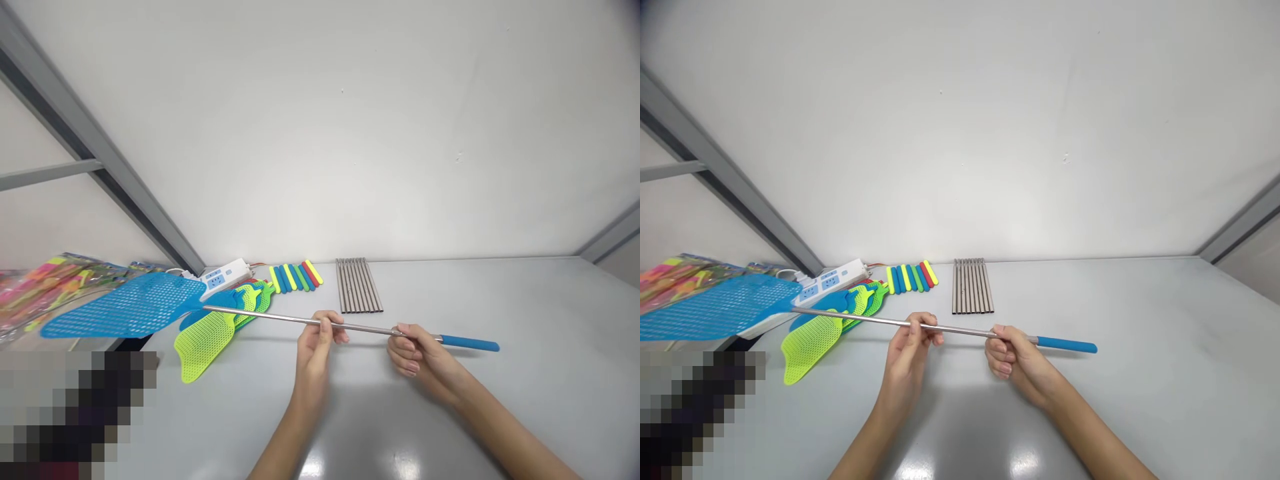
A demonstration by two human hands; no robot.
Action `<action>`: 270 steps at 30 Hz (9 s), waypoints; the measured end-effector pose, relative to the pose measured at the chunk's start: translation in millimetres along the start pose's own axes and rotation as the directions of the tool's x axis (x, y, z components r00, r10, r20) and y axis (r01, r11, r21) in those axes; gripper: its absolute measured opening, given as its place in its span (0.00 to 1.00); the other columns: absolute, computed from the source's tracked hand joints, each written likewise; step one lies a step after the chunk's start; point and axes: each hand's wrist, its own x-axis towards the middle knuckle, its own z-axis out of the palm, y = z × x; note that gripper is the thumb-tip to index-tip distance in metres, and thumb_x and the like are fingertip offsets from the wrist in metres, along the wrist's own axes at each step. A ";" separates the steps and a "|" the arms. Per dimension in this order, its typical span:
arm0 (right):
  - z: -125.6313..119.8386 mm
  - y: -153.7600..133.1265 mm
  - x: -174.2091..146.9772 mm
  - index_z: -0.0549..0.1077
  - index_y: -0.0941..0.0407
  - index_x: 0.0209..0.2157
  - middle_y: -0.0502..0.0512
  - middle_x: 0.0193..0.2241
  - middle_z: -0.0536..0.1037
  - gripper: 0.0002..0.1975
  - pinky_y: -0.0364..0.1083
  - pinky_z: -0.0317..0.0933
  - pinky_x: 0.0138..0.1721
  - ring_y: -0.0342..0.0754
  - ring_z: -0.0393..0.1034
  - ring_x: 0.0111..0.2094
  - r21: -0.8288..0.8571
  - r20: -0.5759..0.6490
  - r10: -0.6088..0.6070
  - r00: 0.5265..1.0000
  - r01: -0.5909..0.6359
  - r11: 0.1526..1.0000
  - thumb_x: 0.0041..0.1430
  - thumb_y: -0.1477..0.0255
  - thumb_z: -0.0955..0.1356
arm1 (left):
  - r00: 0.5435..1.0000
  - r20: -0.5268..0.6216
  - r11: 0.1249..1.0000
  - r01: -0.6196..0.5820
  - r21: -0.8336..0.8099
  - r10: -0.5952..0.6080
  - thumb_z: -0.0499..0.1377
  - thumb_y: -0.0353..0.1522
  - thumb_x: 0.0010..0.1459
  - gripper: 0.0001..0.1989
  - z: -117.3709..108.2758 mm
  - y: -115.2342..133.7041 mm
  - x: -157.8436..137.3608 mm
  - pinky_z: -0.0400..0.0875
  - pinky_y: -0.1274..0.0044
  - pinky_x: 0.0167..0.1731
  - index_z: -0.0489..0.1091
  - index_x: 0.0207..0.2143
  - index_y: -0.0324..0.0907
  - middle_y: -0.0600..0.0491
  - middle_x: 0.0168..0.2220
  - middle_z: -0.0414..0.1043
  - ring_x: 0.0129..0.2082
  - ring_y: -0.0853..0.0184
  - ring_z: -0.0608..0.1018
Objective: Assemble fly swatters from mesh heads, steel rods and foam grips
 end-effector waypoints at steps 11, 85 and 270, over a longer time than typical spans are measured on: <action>14.6 18.6 -1.3 0.52 0.57 0.18 0.43 0.14 0.45 0.17 0.40 0.37 0.19 0.36 0.40 0.16 -0.019 0.096 0.141 0.985 -0.140 0.990 0.53 0.64 0.60 | 0.951 0.189 0.817 0.309 -0.488 -0.247 0.45 0.37 0.56 0.20 12.9 3.6 -11.6 0.61 0.71 0.34 0.55 0.13 0.40 0.57 0.15 0.52 0.20 0.72 0.63; 18.3 13.4 -4.7 0.48 0.57 0.16 0.43 0.15 0.44 0.17 0.42 0.33 0.20 0.36 0.39 0.16 -0.051 0.005 0.078 0.997 -0.077 0.996 0.53 0.71 0.60 | 0.932 -0.157 0.701 0.127 -0.702 -0.326 0.45 0.38 0.55 0.22 -12.6 36.7 2.4 0.41 0.79 0.13 0.42 0.12 0.40 0.61 0.12 0.32 0.13 0.75 0.39; 43.1 -105.7 43.4 0.42 0.57 0.16 0.44 0.11 0.40 0.16 0.37 0.41 0.10 0.37 0.35 0.11 0.363 -0.533 -0.582 0.614 0.787 0.499 0.57 0.78 0.48 | 0.974 -0.202 0.793 -0.046 -0.608 -0.098 0.44 0.30 0.52 0.15 27.9 115.2 78.4 0.47 0.82 0.10 0.46 0.14 0.41 0.62 0.09 0.39 0.08 0.77 0.47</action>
